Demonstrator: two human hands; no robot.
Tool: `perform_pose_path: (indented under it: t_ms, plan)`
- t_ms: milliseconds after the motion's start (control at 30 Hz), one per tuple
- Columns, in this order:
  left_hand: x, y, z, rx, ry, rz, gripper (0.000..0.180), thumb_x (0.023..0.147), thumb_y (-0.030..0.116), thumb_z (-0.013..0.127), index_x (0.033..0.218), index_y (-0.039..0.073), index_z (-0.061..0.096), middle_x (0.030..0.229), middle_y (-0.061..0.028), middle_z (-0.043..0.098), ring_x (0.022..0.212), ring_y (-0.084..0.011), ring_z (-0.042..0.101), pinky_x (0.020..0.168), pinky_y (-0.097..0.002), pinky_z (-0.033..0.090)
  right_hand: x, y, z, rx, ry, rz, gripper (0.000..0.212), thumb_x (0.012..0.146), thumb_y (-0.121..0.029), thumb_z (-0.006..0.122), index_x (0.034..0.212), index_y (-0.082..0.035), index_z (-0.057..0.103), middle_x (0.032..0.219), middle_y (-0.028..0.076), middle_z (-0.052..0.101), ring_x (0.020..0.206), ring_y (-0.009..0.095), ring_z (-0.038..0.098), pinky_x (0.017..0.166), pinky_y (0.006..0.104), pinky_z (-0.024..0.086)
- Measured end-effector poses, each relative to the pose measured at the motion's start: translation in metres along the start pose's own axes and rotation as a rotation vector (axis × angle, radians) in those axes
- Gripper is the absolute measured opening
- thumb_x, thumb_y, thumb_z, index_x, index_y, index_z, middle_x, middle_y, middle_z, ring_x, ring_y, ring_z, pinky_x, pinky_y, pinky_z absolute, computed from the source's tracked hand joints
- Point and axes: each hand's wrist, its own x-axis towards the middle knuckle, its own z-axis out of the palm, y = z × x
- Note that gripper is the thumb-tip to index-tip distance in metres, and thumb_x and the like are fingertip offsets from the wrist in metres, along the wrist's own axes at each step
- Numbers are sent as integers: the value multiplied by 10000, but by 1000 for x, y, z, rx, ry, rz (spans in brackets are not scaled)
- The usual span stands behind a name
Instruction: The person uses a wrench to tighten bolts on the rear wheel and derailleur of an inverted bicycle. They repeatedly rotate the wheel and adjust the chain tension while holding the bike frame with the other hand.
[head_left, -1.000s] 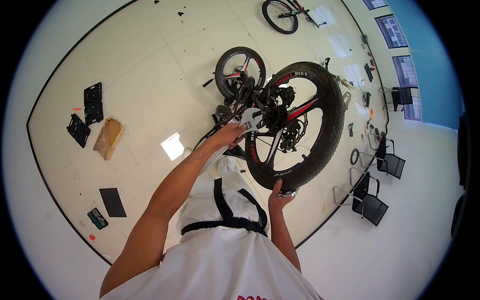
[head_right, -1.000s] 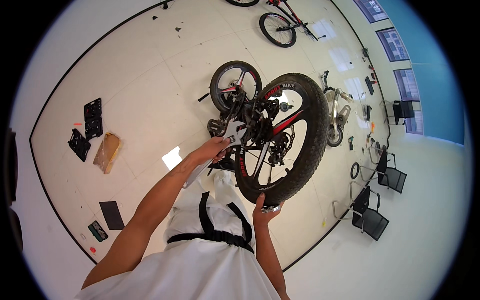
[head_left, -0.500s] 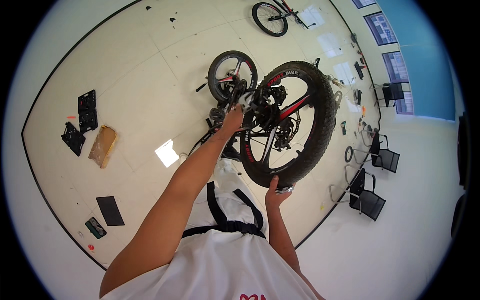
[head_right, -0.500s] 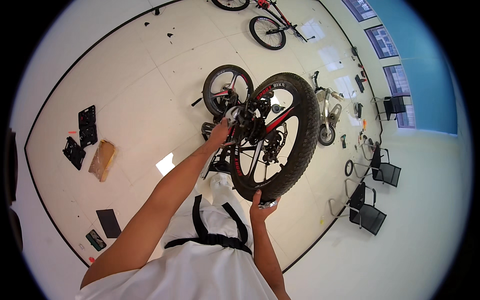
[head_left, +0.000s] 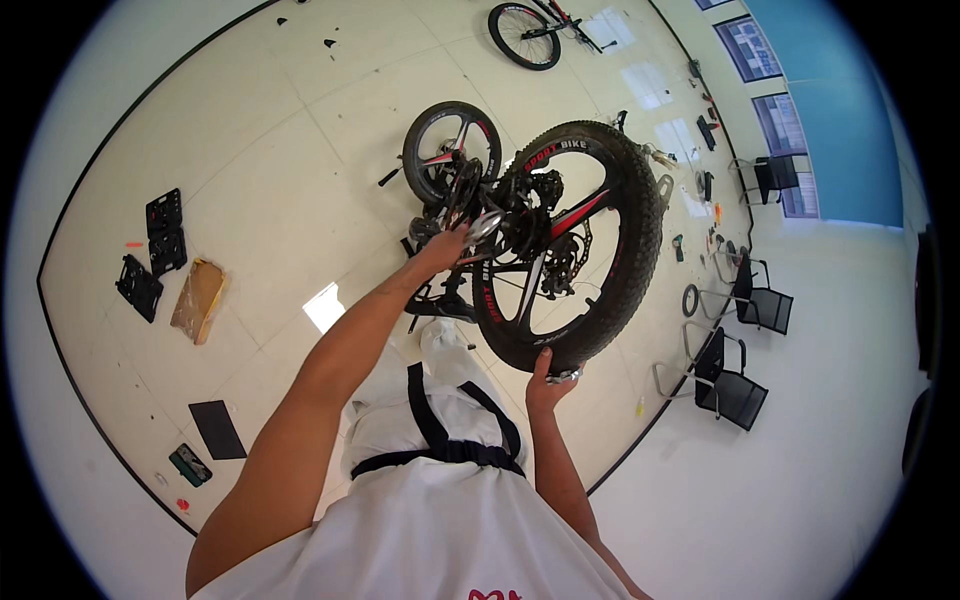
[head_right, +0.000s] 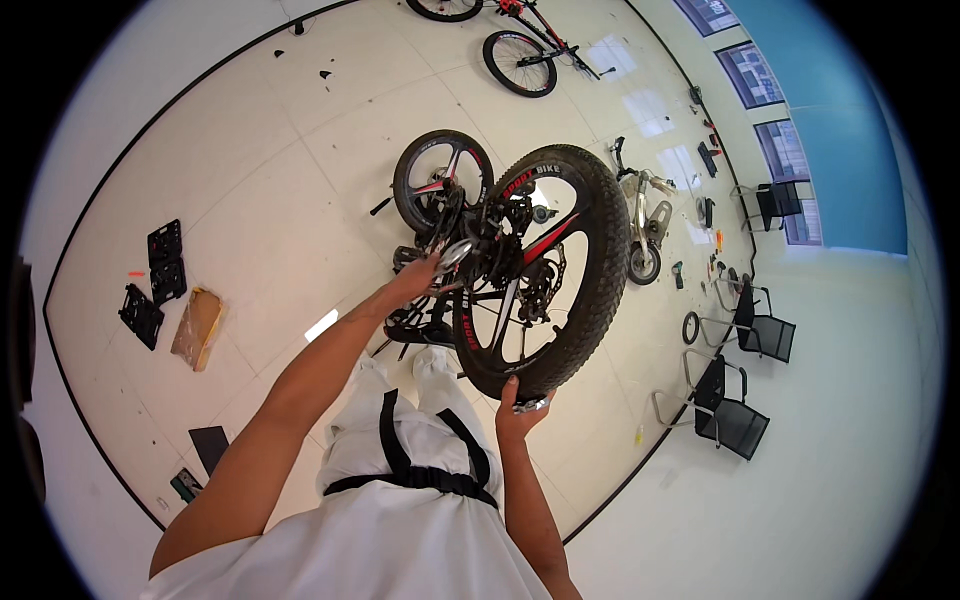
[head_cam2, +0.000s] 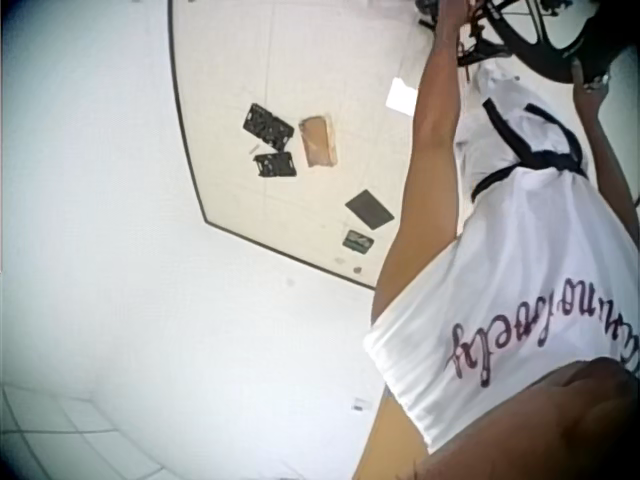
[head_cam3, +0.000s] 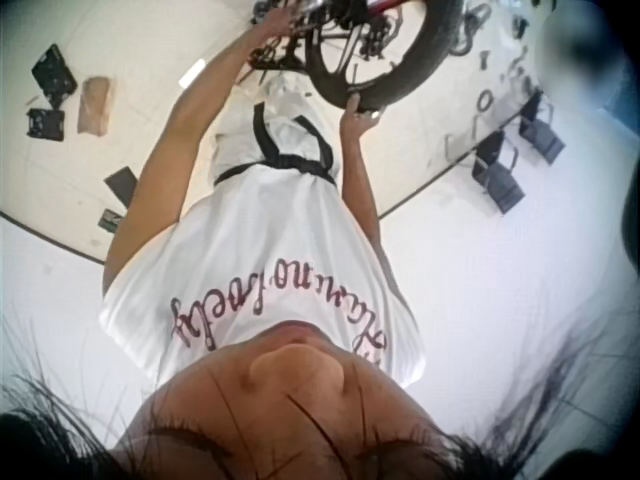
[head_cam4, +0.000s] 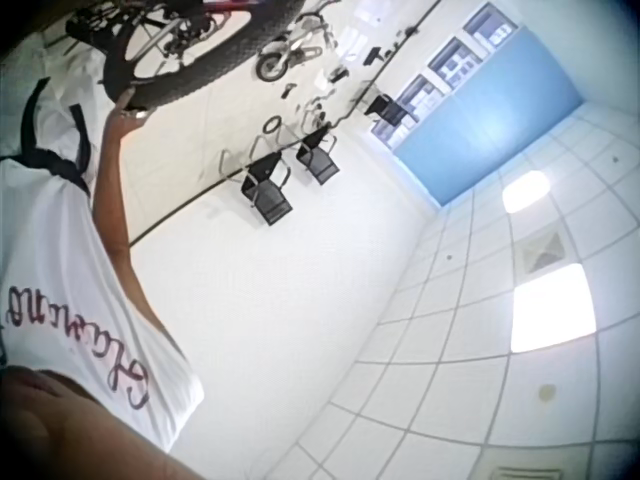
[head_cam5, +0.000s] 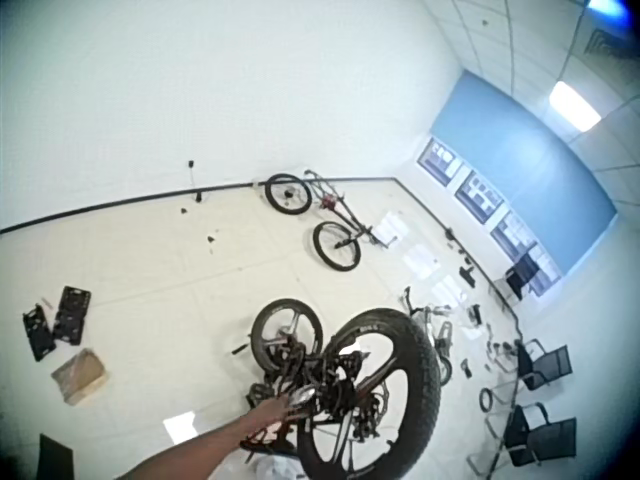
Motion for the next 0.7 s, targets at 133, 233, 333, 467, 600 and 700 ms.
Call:
perform_pose_path:
  t_ms: [133, 233, 333, 467, 600, 700]
  plan:
    - [-54, 29, -43, -310, -143, -374, 570, 965, 631, 318, 768, 116, 463, 571, 34, 411, 463, -84, 383, 426, -271, 305, 1, -1, -3, 26, -9, 22, 484, 835, -95, 697, 1205, 92, 444, 1068, 154, 594, 926, 206, 593, 830, 320, 485]
    - [-89, 62, -42, -336, -74, -322, 580, 905, 619, 481, 938, 42, 524, 656, -8, 489, 499, -112, 453, 458, -271, 355, 2, -4, -6, 14, -79, -2, 494, 825, -99, 710, 1208, 76, 451, 1066, 149, 598, 944, 212, 592, 848, 328, 479]
    - [-128, 110, -12, -152, 51, 31, 650, 802, 597, 664, 1039, 0, 564, 721, -30, 541, 565, -118, 509, 513, -273, 412, 4, -2, -17, -10, -213, -68, 507, 801, -104, 734, 1202, 53, 466, 1055, 143, 606, 966, 224, 599, 864, 338, 476]
    - [-183, 209, 8, -112, 46, 144, 666, 714, 476, 803, 1079, -36, 583, 860, -93, 644, 788, -187, 603, 749, -324, 486, 6, -13, -11, -60, -433, -123, 528, 764, -119, 770, 1186, 28, 489, 1053, 141, 618, 974, 241, 617, 866, 341, 480]
    - [-203, 242, 32, -129, 125, 130, 659, 689, 400, 813, 1106, -53, 577, 928, -161, 678, 829, -249, 643, 797, -332, 493, 6, -11, -3, -89, -506, -105, 607, 702, -202, 833, 1182, -15, 514, 968, 137, 645, 833, 287, 667, 733, 356, 523]
    - [-215, 241, 40, -50, 196, 68, 634, 631, 306, 866, 1067, -52, 579, 897, -138, 683, 808, -186, 637, 755, -315, 504, 36, -39, -9, -135, -711, -250, 451, 699, -234, 835, 1027, -33, 599, 885, 121, 640, 735, 266, 662, 650, 344, 518]
